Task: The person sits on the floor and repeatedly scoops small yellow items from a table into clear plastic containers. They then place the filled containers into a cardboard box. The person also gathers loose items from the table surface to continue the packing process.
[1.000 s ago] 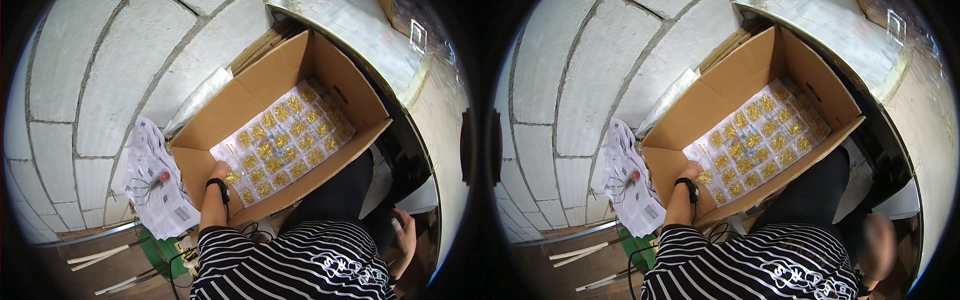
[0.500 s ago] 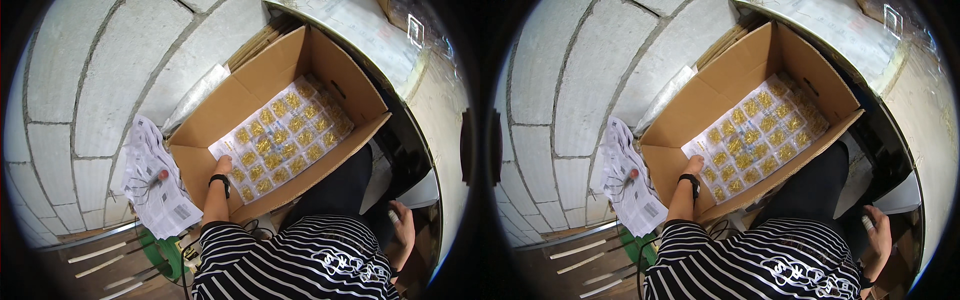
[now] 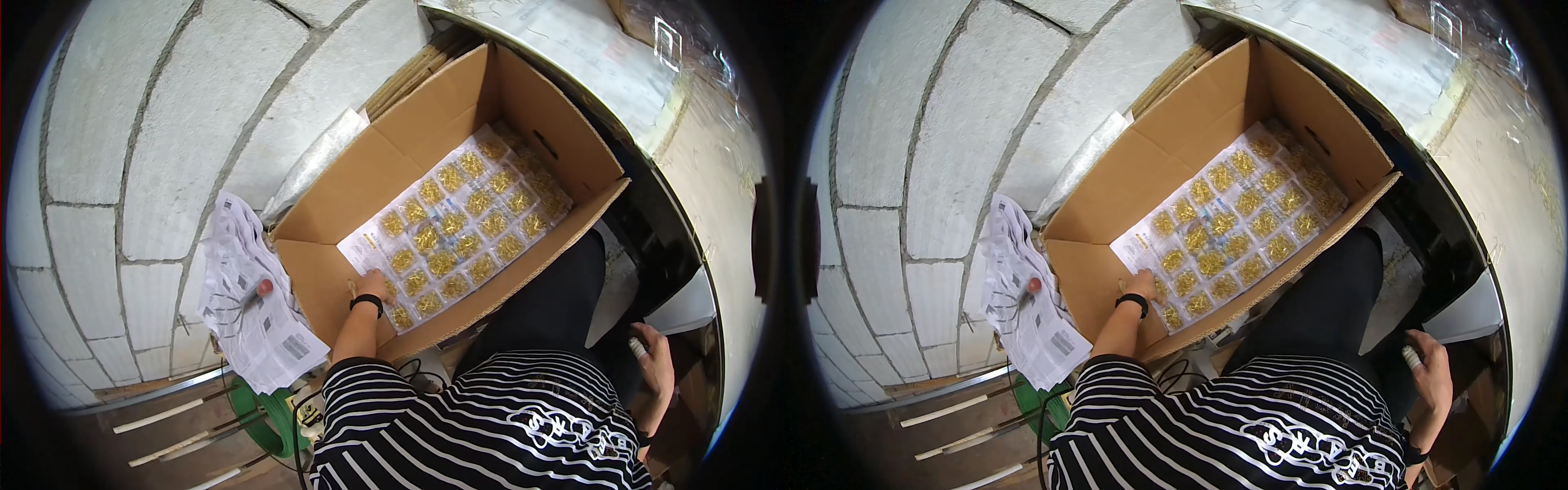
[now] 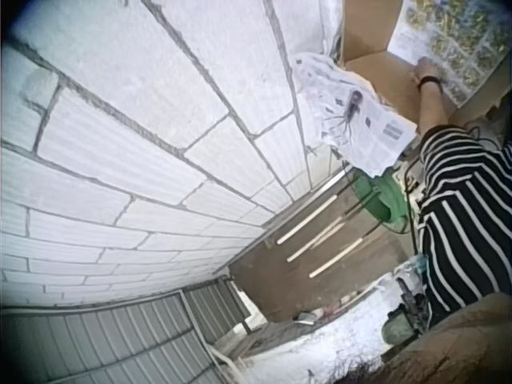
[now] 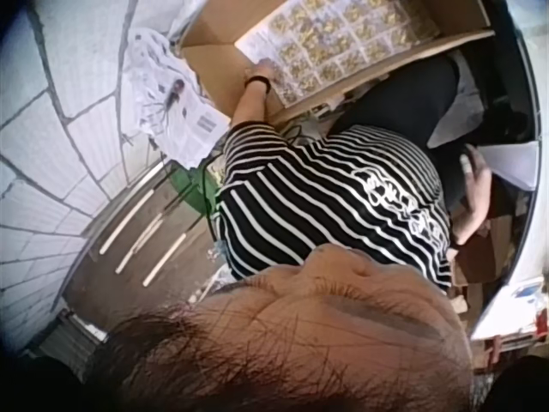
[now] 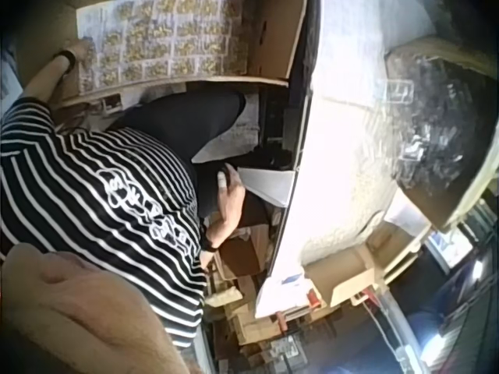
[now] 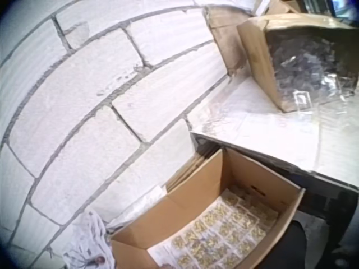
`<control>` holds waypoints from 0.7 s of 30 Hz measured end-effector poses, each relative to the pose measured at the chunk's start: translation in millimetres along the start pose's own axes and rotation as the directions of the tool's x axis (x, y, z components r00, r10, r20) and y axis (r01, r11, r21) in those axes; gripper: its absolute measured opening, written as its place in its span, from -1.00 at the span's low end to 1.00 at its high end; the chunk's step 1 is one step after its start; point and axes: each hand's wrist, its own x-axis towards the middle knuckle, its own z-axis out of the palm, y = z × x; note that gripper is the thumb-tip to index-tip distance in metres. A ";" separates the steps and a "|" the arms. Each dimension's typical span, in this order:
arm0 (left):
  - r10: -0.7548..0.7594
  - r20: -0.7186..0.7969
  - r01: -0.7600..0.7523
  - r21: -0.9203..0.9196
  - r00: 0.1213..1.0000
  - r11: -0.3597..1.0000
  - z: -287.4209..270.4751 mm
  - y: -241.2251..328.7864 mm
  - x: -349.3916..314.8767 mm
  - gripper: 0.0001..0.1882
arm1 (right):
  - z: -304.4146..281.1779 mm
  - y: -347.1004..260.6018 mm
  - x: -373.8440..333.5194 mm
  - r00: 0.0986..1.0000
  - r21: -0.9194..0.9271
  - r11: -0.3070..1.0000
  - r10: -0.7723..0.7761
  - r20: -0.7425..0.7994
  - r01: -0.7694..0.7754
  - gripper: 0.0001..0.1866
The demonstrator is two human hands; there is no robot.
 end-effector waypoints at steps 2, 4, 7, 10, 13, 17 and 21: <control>-0.022 -0.033 0.023 0.014 0.999 1.000 10.4 1.9 3.7 -0.04 | 0.6 -0.2 0.1 1.000 -0.003 1.000 0.011 0.003 -0.011 -0.66; -0.021 -0.050 0.021 0.015 0.999 1.000 14.0 1.7 6.9 -0.04 | 0.5 -4.8 0.9 0.999 -0.014 0.999 0.031 0.008 -0.030 -0.65; 0.029 -0.074 -0.031 -0.021 0.997 0.999 14.0 -7.6 13.3 -0.08 | 1.1 -4.8 1.2 1.000 -0.031 0.999 0.017 -0.014 -0.018 -0.66; 0.060 -0.082 -0.069 -0.105 0.995 0.992 11.3 -19.4 19.5 -0.11 | 3.5 1.2 4.6 1.000 0.004 1.000 0.021 -0.006 -0.020 -0.67; 0.033 -0.029 -0.037 -0.168 0.999 0.985 -5.0 -9.9 2.6 -0.13 | 3.5 -4.9 4.8 1.000 -0.055 0.999 -0.003 -0.016 0.002 -0.67; 0.009 -0.075 -0.020 -0.142 0.997 0.990 12.3 -6.2 6.9 -0.14 | 3.3 -8.2 5.6 1.000 -0.016 1.000 0.019 0.000 -0.019 -0.68; 0.155 -0.107 -0.176 -0.236 0.982 0.956 5.9 -24.5 12.7 -0.35 | 3.6 3.1 5.2 1.000 -0.040 0.999 0.011 -0.006 -0.011 -0.67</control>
